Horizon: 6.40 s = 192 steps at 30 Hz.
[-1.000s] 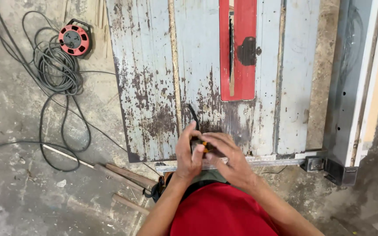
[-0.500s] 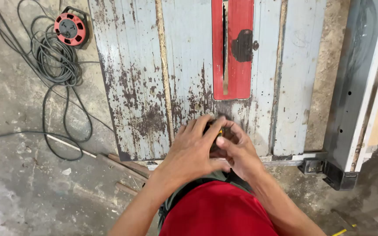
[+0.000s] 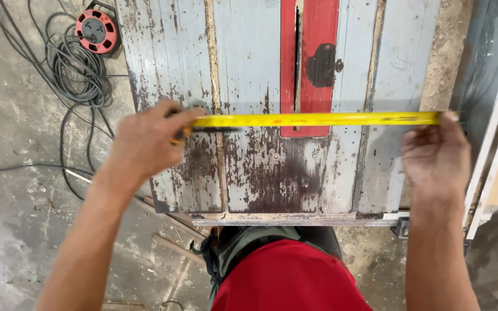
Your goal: Measuring the distance between a table saw fence and the blade, then checking the dimensions of a wood panel using a tape measure.
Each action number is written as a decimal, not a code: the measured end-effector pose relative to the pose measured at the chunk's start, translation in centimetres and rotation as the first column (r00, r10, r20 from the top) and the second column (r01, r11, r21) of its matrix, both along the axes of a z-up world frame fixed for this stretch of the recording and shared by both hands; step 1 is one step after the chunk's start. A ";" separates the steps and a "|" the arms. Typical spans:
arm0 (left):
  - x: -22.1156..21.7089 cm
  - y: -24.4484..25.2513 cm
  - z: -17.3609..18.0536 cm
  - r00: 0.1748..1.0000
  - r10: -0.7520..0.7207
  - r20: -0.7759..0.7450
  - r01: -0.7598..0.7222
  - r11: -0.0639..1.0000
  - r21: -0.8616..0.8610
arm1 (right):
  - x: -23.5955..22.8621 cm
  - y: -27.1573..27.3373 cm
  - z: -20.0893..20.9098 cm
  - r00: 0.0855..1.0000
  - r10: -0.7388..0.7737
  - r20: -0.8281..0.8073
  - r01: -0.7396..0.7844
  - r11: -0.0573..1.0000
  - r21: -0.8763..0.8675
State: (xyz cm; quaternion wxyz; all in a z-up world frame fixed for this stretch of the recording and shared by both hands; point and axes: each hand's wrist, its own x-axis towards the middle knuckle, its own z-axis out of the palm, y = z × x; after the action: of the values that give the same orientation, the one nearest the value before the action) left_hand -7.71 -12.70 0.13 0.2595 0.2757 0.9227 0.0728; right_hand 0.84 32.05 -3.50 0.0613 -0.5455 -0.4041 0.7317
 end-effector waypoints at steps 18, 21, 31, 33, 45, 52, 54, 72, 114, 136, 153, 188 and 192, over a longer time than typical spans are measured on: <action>-1.9 1.8 -2.2 0.935 -0.113 -0.335 0.099 0.993 -0.058 | -1.4 2.7 -4.5 0.986 -0.161 -0.044 0.165 0.980 0.114; -2.3 1.9 -2.0 0.911 -0.148 -0.385 0.131 0.989 -0.070 | -1.4 2.3 -4.0 0.992 -0.117 -0.056 0.123 0.983 0.134; -2.4 1.8 -2.2 0.929 -0.149 -0.339 0.141 0.989 -0.048 | -1.4 1.7 -4.1 0.996 0.001 -0.089 0.020 0.972 0.232; -2.5 1.8 -2.4 0.930 -0.148 -0.338 0.141 0.989 -0.043 | -1.5 1.6 -4.0 0.996 0.005 -0.091 0.017 0.972 0.236; -2.7 1.8 -2.5 0.934 -0.145 -0.326 0.141 0.989 -0.035 | -2.1 1.0 -3.2 0.999 -0.028 -0.031 0.035 0.965 0.260; -2.7 1.7 -3.0 0.937 -0.149 -0.316 0.142 0.989 -0.046 | -1.9 1.3 -3.1 0.998 -0.018 -0.053 0.028 0.981 0.194; -3.0 1.7 -3.0 0.937 -0.146 -0.316 0.137 0.989 -0.049 | -1.9 1.5 -3.2 0.998 -0.009 -0.061 0.020 0.984 0.179; -9.3 0.3 -1.5 0.901 -0.313 -0.301 0.265 0.945 -0.191 | -5.8 2.0 -3.2 0.959 0.214 -0.188 -0.161 0.951 0.263; -14.2 2.6 -2.7 0.933 -0.239 -0.269 0.212 0.969 -0.125 | -10.6 3.2 -5.1 0.972 0.210 -0.105 -0.195 0.971 0.140; -14.0 2.4 -2.9 0.927 -0.238 -0.290 0.208 0.969 -0.130 | -10.9 2.6 -4.8 0.970 0.223 -0.097 -0.202 0.961 0.189; -13.6 2.1 -2.9 0.912 -0.210 -0.353 0.202 0.978 -0.058 | 10.6 8.3 8.4 0.857 0.060 0.512 -0.197 0.956 0.218; -14.0 1.8 -3.4 0.925 -0.249 -0.288 0.221 0.967 -0.129 | 55.3 22.8 -15.4 0.905 -0.335 -0.261 0.299 0.939 -0.167; -14.0 2.2 -3.2 0.940 -0.238 -0.247 0.209 0.968 -0.138 | 44.9 17.9 -6.1 0.972 -0.151 0.179 0.121 0.978 0.169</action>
State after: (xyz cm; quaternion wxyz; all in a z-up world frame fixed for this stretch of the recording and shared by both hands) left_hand -21.67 -10.48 -3.10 0.1570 0.3711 0.9141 -0.0450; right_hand 45.75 49.94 -9.58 0.1151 -0.6329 -0.4259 0.6362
